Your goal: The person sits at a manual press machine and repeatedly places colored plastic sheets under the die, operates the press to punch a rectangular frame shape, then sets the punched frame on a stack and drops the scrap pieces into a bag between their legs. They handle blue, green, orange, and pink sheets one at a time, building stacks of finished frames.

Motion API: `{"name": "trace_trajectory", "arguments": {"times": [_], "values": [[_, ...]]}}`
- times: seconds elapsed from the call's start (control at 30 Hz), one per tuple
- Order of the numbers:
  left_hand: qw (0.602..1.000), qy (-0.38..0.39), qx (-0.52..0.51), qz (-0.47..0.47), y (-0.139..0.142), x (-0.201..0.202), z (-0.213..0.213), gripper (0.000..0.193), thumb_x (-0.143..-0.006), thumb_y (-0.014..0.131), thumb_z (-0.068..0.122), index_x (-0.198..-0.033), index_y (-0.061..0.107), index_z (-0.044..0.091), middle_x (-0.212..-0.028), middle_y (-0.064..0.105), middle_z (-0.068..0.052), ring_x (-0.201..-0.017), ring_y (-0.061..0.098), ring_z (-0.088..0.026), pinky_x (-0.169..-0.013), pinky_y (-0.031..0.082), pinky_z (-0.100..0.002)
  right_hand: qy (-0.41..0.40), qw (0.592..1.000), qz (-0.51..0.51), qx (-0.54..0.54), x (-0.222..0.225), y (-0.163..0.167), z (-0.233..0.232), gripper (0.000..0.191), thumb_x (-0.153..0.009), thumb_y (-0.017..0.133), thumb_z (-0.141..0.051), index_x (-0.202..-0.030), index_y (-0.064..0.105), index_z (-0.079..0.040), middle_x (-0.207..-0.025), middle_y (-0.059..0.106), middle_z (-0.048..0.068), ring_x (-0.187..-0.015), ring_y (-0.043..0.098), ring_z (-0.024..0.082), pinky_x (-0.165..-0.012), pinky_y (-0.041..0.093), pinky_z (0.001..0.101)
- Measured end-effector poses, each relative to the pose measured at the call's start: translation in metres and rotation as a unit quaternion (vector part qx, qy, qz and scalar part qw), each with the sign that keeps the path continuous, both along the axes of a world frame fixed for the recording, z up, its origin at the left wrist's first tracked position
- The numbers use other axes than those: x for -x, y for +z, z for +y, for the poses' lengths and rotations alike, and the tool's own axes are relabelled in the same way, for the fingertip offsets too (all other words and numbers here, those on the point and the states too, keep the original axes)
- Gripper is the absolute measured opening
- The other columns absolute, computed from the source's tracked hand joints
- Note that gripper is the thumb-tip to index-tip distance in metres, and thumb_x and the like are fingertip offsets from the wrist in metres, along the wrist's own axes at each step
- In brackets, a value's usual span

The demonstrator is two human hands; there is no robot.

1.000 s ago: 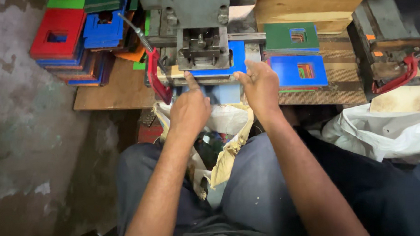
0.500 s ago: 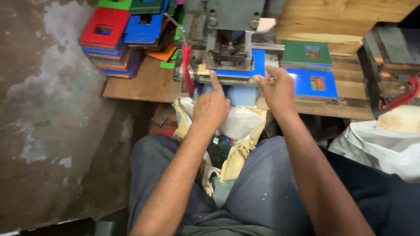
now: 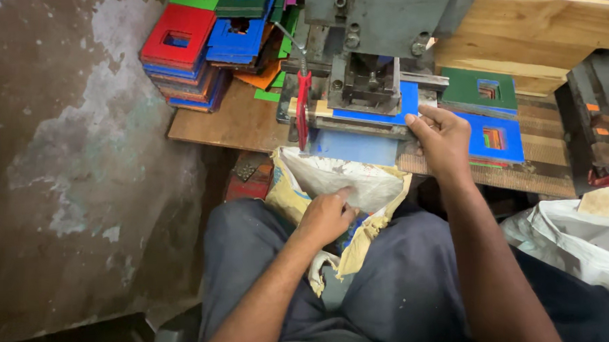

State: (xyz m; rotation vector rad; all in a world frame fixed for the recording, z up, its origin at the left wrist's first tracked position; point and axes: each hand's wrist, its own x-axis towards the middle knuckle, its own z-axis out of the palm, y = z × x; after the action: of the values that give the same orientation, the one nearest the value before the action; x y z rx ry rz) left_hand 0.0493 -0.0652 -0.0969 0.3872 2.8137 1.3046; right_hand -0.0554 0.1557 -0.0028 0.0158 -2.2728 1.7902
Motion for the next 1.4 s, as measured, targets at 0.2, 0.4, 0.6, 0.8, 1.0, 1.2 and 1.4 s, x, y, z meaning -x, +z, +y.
{"name": "trace_trajectory", "arguments": {"times": [0.2,0.4,0.6,0.8,1.0,1.2,1.4], "values": [[1.000,-0.025,-0.005,-0.006,-0.004,0.009,-0.002,0.048,-0.085,0.073,0.023,-0.126,0.067,0.000,-0.085,0.073,-0.022,-0.085,0.071,-0.040,-0.078,0.055,-0.049,0.007,1.000,0.006,-0.004,-0.003,0.008,-0.004,0.031,-0.098,0.073,-0.015,-0.121,0.073,0.005,-0.075,0.062,-0.004,-0.055,0.051,0.002,-0.048,0.040,0.0206],[0.999,-0.022,-0.006,-0.036,-0.001,0.016,-0.007,0.048,-0.084,0.073,0.024,-0.127,0.067,0.003,-0.085,0.073,-0.021,-0.086,0.071,-0.039,-0.080,0.054,-0.049,-0.005,1.000,-0.019,0.015,0.001,0.007,-0.006,0.029,-0.099,0.071,-0.016,-0.121,0.073,0.002,-0.072,0.058,-0.006,-0.055,0.049,0.001,-0.047,0.040,0.0194],[0.999,-0.021,-0.014,-0.035,0.000,0.016,-0.009,0.046,-0.084,0.074,0.023,-0.125,0.068,0.003,-0.084,0.073,-0.020,-0.084,0.072,-0.038,-0.078,0.055,-0.047,-0.001,0.999,-0.015,0.028,0.003,0.003,-0.006,0.035,-0.100,0.071,-0.016,-0.128,0.068,0.004,-0.074,0.061,-0.007,-0.056,0.048,0.001,-0.048,0.039,0.0184],[0.999,-0.022,-0.026,-0.026,-0.001,0.018,-0.008,0.045,-0.084,0.074,0.022,-0.124,0.069,0.002,-0.082,0.073,-0.020,-0.081,0.072,-0.038,-0.076,0.055,-0.047,-0.010,1.000,-0.019,0.022,0.005,0.002,-0.006,0.037,-0.100,0.070,-0.014,-0.131,0.065,0.006,-0.076,0.063,-0.006,-0.057,0.050,0.000,-0.049,0.040,0.0178],[0.998,-0.022,-0.035,-0.037,-0.002,0.021,-0.007,0.035,-0.085,0.074,0.023,-0.110,0.071,-0.001,-0.078,0.074,-0.018,-0.078,0.072,-0.037,-0.073,0.055,-0.046,-0.016,0.999,-0.034,0.032,0.008,0.002,-0.006,0.039,-0.099,0.071,-0.013,-0.132,0.063,0.005,-0.074,0.063,-0.003,-0.054,0.049,0.001,-0.046,0.040,0.0186],[0.994,-0.019,-0.100,-0.039,-0.009,0.026,-0.009,0.037,-0.089,0.073,0.027,-0.109,0.070,-0.004,-0.075,0.075,-0.014,-0.071,0.074,-0.029,-0.068,0.056,-0.040,-0.012,0.999,-0.043,0.007,0.010,0.000,-0.003,0.042,-0.095,0.071,-0.007,-0.134,0.062,0.006,-0.076,0.067,0.000,-0.054,0.051,0.002,-0.047,0.041,0.0191],[0.899,0.021,-0.416,-0.139,0.003,0.024,-0.009,0.046,-0.093,0.071,0.025,-0.126,0.065,-0.006,-0.086,0.077,-0.006,-0.063,0.067,-0.010,-0.054,0.050,-0.023,0.008,0.989,-0.091,0.114,-0.023,0.007,0.018,0.040,-0.092,0.071,0.001,-0.131,0.064,0.008,-0.081,0.069,0.003,-0.061,0.056,0.005,-0.052,0.044,0.0196]]}}
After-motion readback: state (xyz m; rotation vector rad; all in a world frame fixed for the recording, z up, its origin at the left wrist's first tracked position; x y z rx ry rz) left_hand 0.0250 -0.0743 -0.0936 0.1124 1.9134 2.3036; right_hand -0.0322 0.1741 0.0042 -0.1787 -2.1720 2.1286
